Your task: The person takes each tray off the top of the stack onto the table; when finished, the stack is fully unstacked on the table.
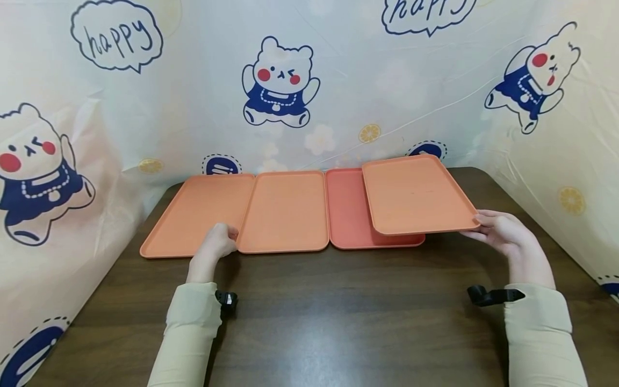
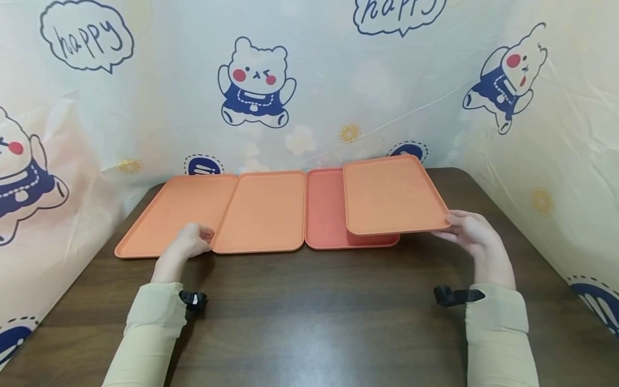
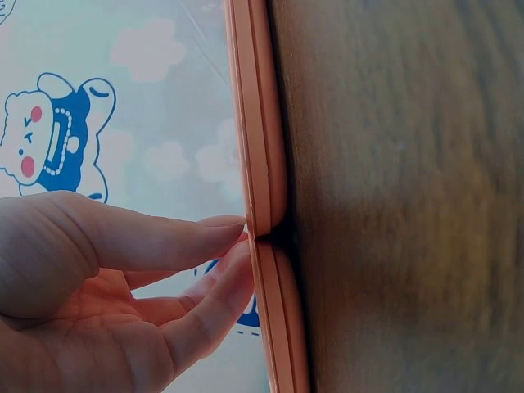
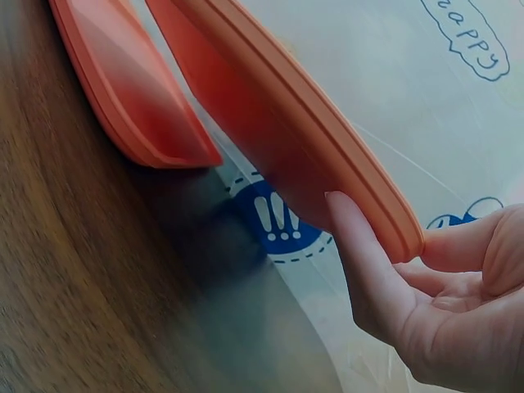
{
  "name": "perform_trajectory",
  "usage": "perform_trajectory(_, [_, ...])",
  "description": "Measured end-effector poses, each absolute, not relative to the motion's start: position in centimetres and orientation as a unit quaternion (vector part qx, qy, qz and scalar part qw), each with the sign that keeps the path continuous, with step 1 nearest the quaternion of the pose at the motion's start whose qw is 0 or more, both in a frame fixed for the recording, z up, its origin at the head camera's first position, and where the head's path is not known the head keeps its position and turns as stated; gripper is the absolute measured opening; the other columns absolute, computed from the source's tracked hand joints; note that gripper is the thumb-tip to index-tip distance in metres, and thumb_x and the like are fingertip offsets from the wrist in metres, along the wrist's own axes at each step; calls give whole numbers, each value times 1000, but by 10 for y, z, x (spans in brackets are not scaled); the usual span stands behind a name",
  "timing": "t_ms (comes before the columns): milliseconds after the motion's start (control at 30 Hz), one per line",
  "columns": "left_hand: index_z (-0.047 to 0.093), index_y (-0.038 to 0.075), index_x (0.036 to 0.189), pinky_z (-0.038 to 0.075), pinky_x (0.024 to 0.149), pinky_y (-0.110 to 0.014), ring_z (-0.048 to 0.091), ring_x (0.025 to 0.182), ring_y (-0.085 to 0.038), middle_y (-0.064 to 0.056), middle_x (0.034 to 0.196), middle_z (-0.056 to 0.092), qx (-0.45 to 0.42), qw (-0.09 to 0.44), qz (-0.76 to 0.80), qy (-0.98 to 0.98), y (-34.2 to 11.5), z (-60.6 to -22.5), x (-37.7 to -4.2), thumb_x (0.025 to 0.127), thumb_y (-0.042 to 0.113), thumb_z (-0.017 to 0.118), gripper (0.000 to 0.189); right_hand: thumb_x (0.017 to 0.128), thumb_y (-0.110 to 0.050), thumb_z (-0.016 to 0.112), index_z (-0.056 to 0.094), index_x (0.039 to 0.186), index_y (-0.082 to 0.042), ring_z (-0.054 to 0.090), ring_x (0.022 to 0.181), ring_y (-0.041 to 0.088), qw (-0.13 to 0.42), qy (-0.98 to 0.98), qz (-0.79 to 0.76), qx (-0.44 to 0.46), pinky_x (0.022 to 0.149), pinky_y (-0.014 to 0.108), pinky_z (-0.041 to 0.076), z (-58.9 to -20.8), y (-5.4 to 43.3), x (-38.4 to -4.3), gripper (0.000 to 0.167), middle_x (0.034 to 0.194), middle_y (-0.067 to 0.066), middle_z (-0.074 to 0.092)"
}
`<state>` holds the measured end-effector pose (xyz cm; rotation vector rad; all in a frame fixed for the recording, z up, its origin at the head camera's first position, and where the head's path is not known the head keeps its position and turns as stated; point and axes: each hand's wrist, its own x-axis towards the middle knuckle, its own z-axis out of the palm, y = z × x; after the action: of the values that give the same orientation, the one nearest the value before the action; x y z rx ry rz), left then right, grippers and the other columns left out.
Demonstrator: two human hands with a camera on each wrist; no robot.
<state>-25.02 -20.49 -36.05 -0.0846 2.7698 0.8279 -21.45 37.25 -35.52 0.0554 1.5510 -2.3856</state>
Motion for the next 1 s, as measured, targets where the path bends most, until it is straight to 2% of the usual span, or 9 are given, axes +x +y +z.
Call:
perform_trajectory(400, [50,-15,124,48,90,-47,55,107,-39,-32,120,56,-25,108,278,954,-208,-364,-249,80,-11,50,44,95,5,40,70,90,-9,69,85,19,140,515,-845,12,72,33,57,-357,385,-214,34,92,4,70])
perform_trajectory(733, [49,-15,126,48,90,-46,54,108,-39,-32,122,55,-23,122,281,952,-209,-361,-249,81,-10,49,45,97,4,36,71,92,-3,69,85,22,144,488,-861,10,74,34,57,-358,400,-208,36,93,8,70])
perform_trajectory(1000, [49,-14,126,48,90,-46,54,108,-38,-31,121,55,-27,117,286,950,-209,-361,-249,82,-9,51,44,98,4,34,71,91,-3,70,83,22,139,492,-859,15,73,34,57,-362,408,-206,37,91,8,70])
